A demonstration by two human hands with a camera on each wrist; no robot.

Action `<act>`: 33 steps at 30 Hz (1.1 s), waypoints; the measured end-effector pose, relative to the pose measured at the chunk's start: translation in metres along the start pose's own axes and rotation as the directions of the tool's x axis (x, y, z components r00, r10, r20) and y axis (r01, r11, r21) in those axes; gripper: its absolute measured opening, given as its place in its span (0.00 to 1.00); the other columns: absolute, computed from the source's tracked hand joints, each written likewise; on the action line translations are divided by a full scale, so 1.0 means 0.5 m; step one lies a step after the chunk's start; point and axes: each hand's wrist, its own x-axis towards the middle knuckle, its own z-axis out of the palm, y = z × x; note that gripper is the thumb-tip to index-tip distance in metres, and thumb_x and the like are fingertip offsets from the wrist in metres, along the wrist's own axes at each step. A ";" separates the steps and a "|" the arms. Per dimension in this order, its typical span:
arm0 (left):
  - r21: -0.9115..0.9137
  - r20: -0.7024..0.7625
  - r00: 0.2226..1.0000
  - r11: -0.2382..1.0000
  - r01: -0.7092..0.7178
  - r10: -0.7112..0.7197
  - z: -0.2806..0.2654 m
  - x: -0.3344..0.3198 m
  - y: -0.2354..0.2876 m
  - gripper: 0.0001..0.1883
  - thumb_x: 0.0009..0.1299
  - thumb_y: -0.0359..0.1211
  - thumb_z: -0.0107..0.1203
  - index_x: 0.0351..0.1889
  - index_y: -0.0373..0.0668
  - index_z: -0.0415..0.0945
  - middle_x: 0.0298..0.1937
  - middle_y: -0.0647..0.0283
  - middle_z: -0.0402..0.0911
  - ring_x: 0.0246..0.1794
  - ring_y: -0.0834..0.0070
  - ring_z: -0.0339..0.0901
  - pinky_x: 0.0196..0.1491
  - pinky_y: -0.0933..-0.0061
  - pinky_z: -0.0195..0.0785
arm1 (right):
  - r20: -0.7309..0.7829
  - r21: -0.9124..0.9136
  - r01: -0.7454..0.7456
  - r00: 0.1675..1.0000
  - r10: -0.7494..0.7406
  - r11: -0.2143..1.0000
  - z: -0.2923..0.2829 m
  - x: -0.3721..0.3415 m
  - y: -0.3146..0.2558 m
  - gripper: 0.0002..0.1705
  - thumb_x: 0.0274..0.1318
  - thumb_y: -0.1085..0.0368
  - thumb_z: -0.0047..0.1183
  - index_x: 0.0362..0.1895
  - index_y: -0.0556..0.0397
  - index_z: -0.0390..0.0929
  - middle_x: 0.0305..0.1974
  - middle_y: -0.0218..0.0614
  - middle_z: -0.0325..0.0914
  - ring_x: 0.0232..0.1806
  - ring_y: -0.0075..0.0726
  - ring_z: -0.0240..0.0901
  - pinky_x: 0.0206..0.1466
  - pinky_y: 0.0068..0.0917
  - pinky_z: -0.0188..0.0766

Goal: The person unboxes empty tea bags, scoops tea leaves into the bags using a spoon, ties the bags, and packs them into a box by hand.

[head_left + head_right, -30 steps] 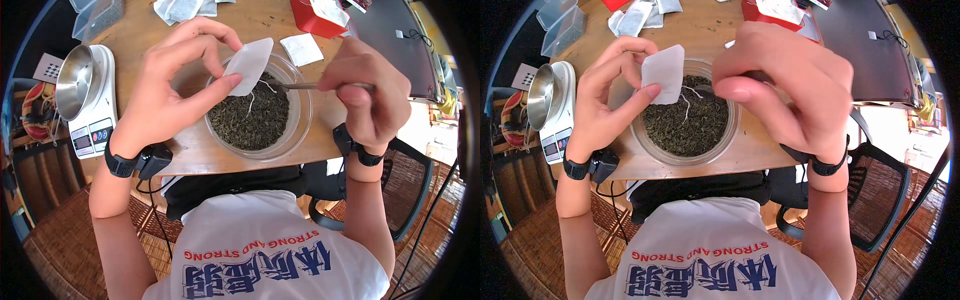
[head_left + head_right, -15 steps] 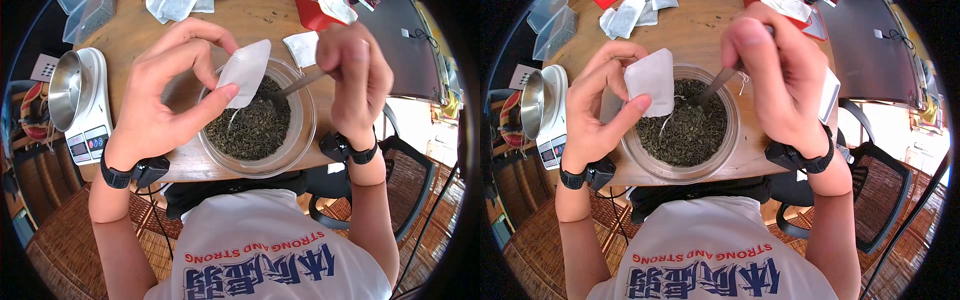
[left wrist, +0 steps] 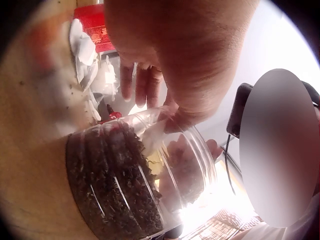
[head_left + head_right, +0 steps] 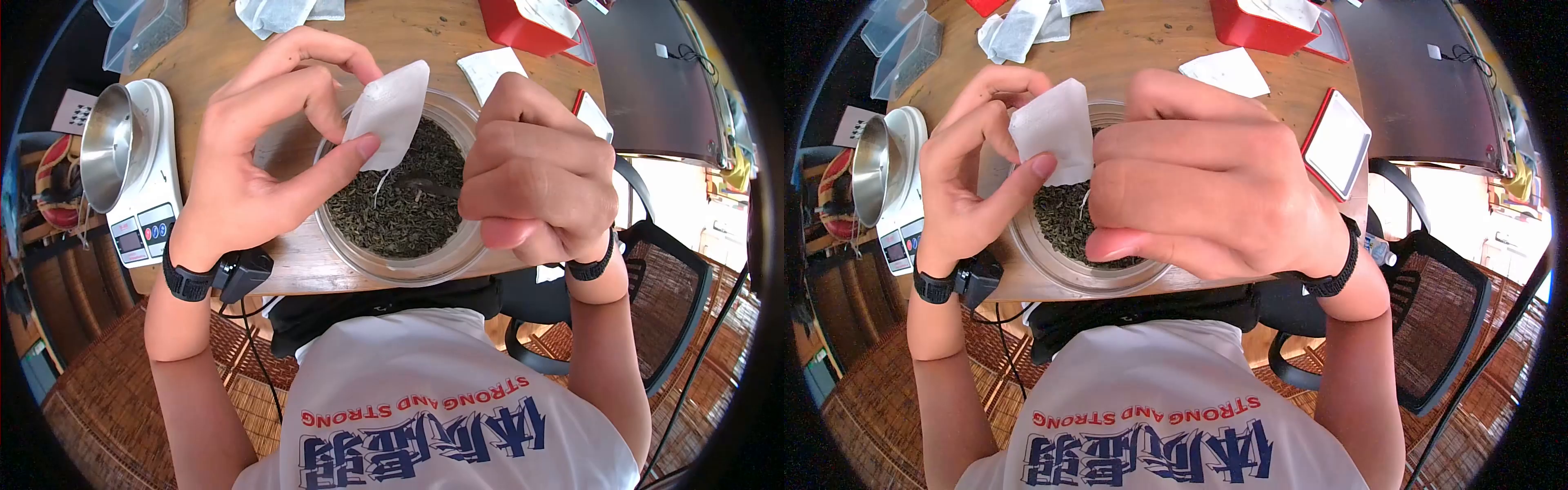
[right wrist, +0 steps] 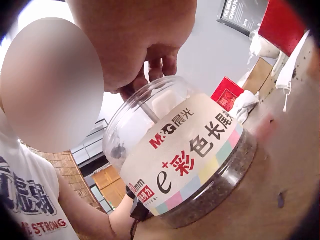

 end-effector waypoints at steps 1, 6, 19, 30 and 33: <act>0.002 0.001 1.000 1.000 -0.001 0.001 -0.001 0.000 0.000 0.14 0.61 0.20 0.65 0.26 0.38 0.67 0.57 0.46 0.79 0.53 0.63 0.78 0.61 0.63 0.69 | -0.001 0.000 0.001 1.000 -0.001 1.000 -0.001 0.000 0.000 0.28 0.73 0.45 0.51 0.25 0.54 0.78 0.22 0.32 0.74 0.26 0.37 0.66 0.28 0.32 0.63; -0.003 0.006 1.000 1.000 -0.005 0.005 0.000 -0.002 -0.005 0.13 0.61 0.20 0.65 0.26 0.38 0.68 0.57 0.46 0.78 0.55 0.62 0.78 0.62 0.63 0.68 | -0.158 -0.048 -0.025 0.987 0.017 0.999 -0.028 -0.006 0.005 0.25 0.76 0.48 0.49 0.32 0.56 0.77 0.23 0.33 0.75 0.26 0.34 0.65 0.29 0.29 0.60; 0.002 -0.004 1.000 1.000 -0.003 0.003 -0.001 -0.005 -0.004 0.13 0.62 0.20 0.66 0.27 0.38 0.68 0.57 0.46 0.79 0.55 0.64 0.77 0.61 0.65 0.67 | -0.156 0.170 -0.115 0.978 0.142 0.979 -0.009 -0.009 0.006 0.25 0.79 0.47 0.42 0.31 0.51 0.72 0.22 0.29 0.72 0.25 0.32 0.59 0.32 0.33 0.59; 0.013 -0.015 1.000 1.000 -0.009 0.009 0.001 -0.002 -0.004 0.14 0.61 0.20 0.66 0.26 0.39 0.68 0.56 0.46 0.80 0.55 0.63 0.78 0.60 0.65 0.67 | -0.100 0.038 -0.046 0.994 0.049 0.998 -0.022 -0.006 -0.007 0.28 0.76 0.44 0.47 0.29 0.52 0.78 0.23 0.31 0.76 0.27 0.34 0.64 0.31 0.31 0.60; 0.024 -0.013 1.000 1.000 -0.008 0.009 0.000 -0.003 -0.003 0.14 0.61 0.20 0.66 0.26 0.39 0.68 0.56 0.46 0.80 0.55 0.63 0.77 0.60 0.65 0.67 | -0.136 -0.041 -0.031 0.990 0.025 0.999 -0.024 -0.004 0.001 0.25 0.77 0.49 0.46 0.30 0.53 0.75 0.23 0.32 0.76 0.26 0.33 0.64 0.31 0.31 0.60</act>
